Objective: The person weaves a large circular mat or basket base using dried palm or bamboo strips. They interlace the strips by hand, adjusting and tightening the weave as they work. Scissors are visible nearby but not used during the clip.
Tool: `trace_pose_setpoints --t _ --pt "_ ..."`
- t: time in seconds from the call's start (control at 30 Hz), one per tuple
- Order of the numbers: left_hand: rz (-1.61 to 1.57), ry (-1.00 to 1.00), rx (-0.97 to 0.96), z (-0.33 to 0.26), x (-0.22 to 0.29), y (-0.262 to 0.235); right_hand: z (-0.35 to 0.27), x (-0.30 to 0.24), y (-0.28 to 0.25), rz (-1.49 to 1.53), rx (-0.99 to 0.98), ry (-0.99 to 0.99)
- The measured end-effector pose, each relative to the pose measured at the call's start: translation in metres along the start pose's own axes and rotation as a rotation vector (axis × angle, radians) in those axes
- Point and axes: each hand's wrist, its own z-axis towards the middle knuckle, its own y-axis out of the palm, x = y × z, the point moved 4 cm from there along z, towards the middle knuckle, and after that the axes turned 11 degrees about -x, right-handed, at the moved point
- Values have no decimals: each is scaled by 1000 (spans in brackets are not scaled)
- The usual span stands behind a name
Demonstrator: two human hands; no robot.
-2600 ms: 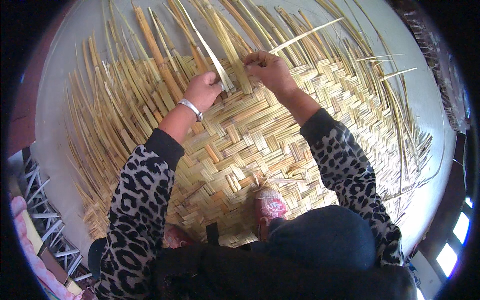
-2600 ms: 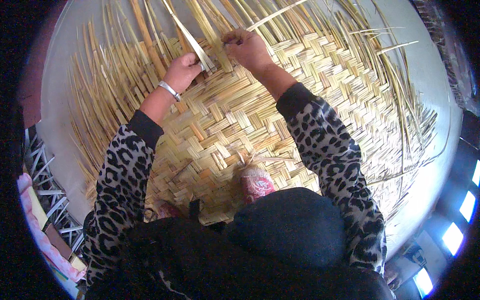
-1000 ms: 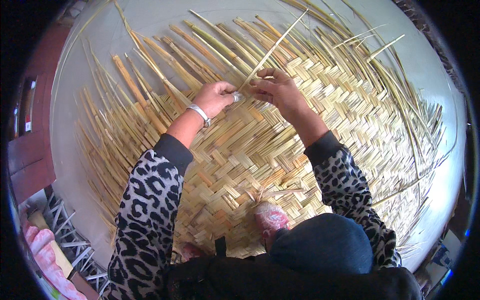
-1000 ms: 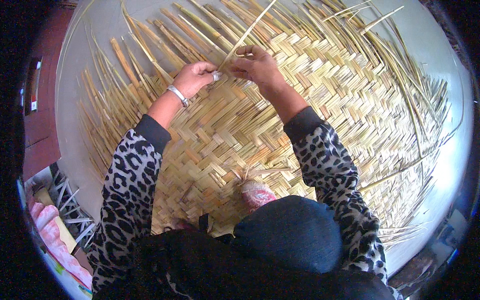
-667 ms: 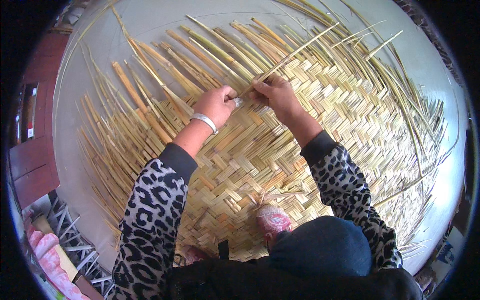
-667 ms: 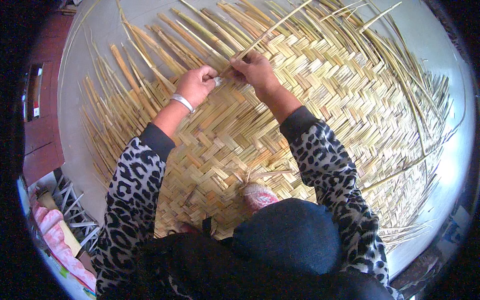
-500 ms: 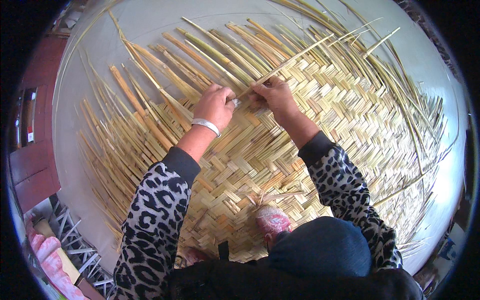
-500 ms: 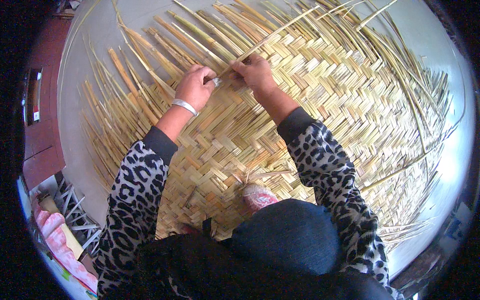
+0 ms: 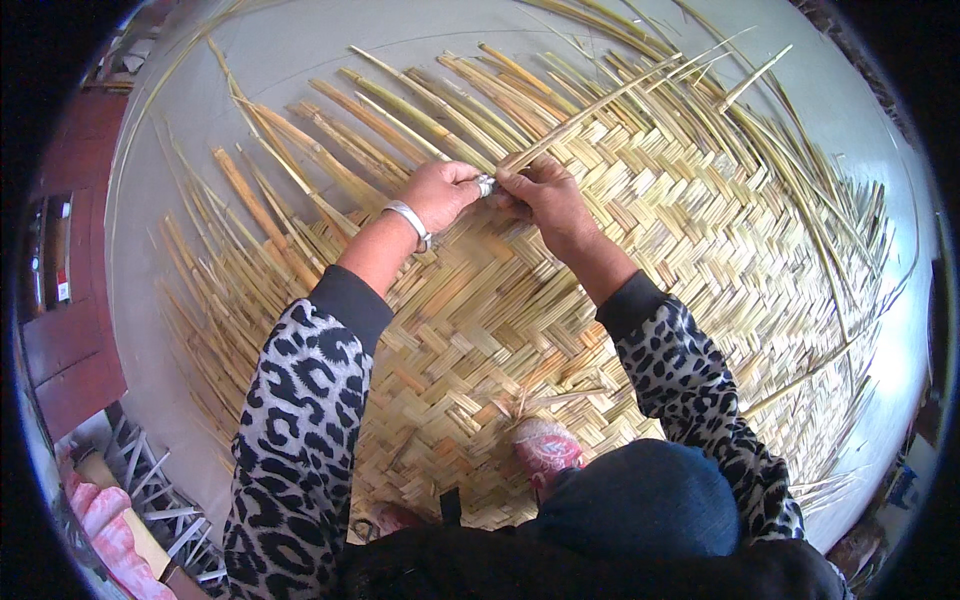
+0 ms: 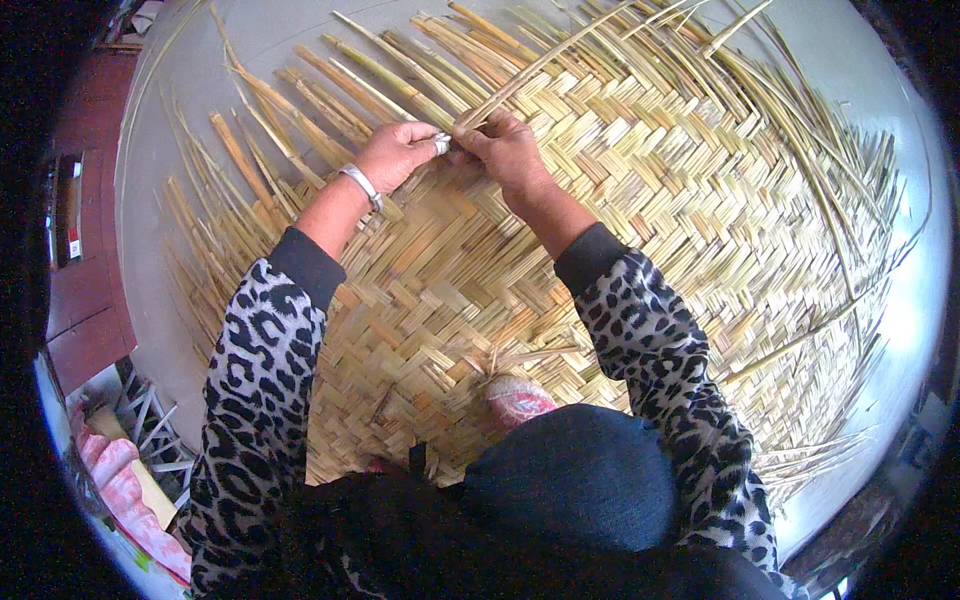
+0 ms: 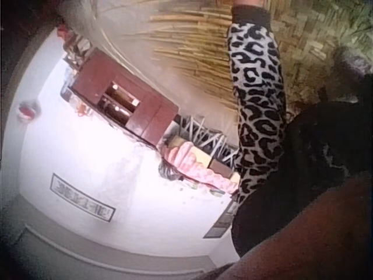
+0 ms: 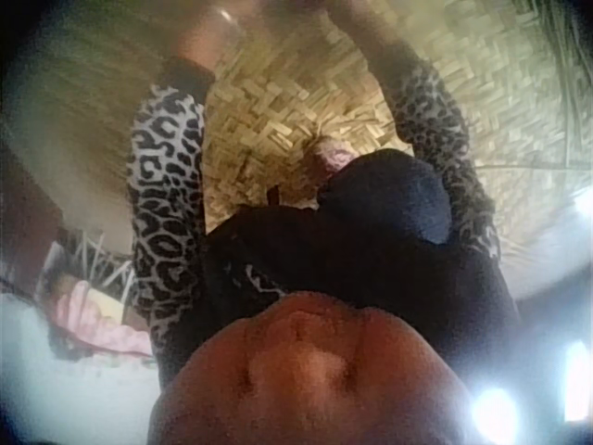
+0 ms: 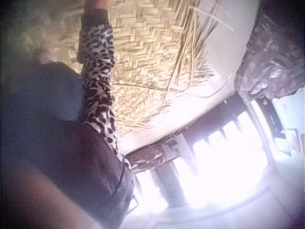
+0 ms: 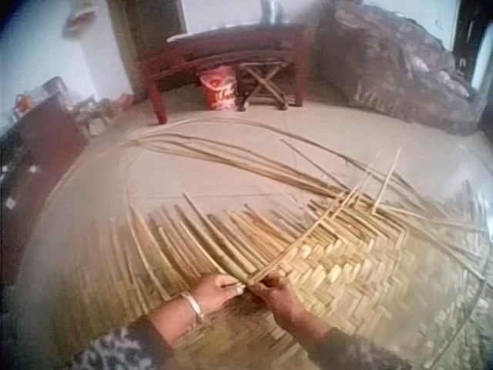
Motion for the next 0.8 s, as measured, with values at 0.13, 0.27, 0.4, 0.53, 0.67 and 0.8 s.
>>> trace_pose_setpoints --t 0.13,0.27,0.4,0.53,0.67,0.8 --pt "25 -20 39 1 4 -2 -2 -4 -4 37 -4 7" --pt "376 28 152 -7 18 4 1 -14 -21 27 53 -24" --pt "579 156 287 -13 32 16 7 -26 -43 -64 155 -53" --pt "770 204 337 -14 39 23 9 -32 -55 -51 253 -2" --pt "817 163 331 -15 40 27 8 -40 -54 9 228 0" --pt "816 169 328 -16 40 27 9 -45 -52 7 264 -34"
